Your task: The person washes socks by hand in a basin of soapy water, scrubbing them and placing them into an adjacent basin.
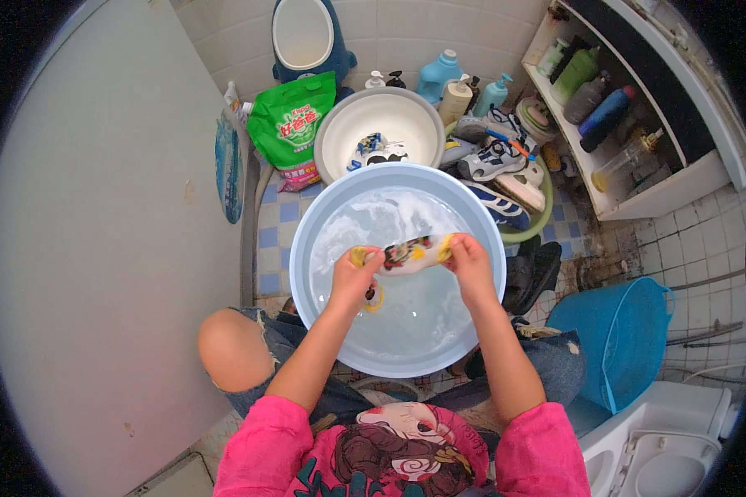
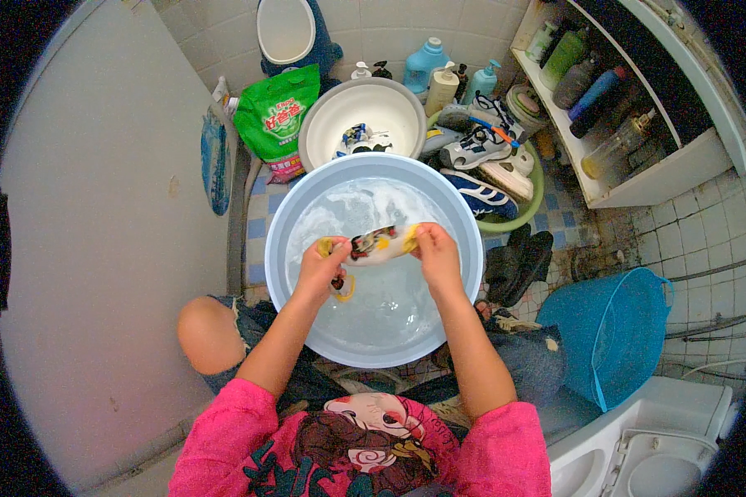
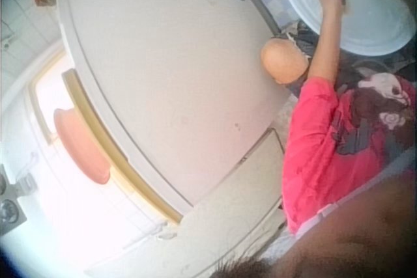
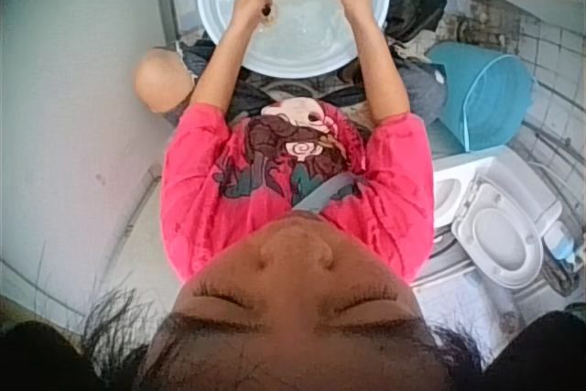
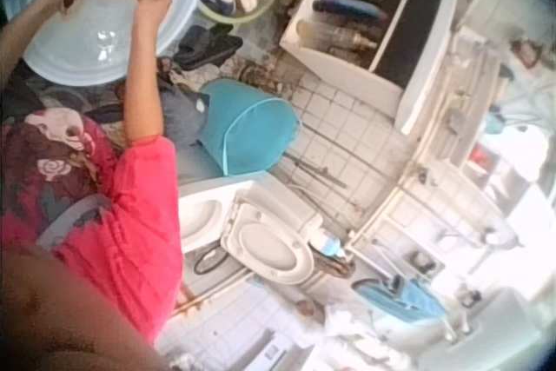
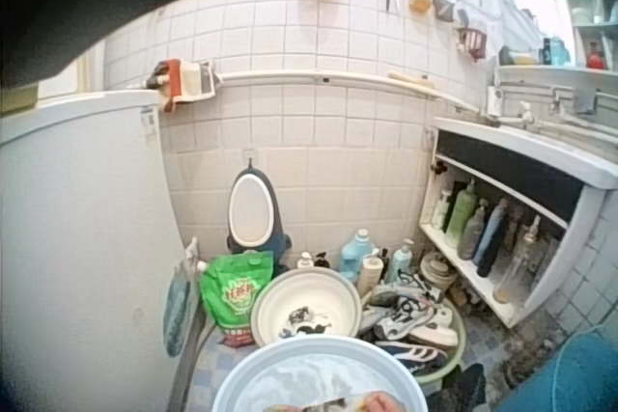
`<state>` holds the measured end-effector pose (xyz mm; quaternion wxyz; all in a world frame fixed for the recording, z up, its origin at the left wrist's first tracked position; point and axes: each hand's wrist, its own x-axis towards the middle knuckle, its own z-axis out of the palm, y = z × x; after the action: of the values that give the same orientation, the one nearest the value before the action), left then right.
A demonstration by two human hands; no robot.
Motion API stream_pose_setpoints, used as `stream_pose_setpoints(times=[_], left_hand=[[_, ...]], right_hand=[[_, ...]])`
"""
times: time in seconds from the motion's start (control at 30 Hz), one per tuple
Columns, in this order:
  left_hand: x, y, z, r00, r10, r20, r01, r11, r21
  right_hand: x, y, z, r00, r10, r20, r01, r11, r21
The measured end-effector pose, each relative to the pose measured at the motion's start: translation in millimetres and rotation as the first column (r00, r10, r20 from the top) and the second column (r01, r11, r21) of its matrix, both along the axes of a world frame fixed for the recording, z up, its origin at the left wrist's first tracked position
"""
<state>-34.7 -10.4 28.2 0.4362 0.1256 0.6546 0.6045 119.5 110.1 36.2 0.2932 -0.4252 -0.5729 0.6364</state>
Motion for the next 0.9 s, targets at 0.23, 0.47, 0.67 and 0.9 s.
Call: stream_pose_setpoints(times=[0.23,0.47,0.67,0.9], left_hand=[[-7.9,0.8,-13.5,0.996,0.073,-0.045,-0.073,0.997,-0.008],[12.9,5.5,3.6,0.933,-0.021,-0.358,0.076,0.987,0.141],[29.4,8.1,12.7,0.928,-0.172,-0.332,0.224,0.967,0.125],[22.8,4.8,5.0,0.906,-0.121,-0.405,0.179,0.978,0.108]], right_hand=[[8.3,14.3,18.6,0.985,-0.161,-0.065,0.162,0.987,0.009],[3.2,3.5,22.1,0.999,0.048,0.0,-0.048,0.997,-0.062],[-11.5,-21.4,39.7,0.985,0.139,-0.101,-0.163,0.943,-0.289],[-9.5,-20.0,27.0,0.955,0.295,0.015,-0.296,0.955,0.022]])
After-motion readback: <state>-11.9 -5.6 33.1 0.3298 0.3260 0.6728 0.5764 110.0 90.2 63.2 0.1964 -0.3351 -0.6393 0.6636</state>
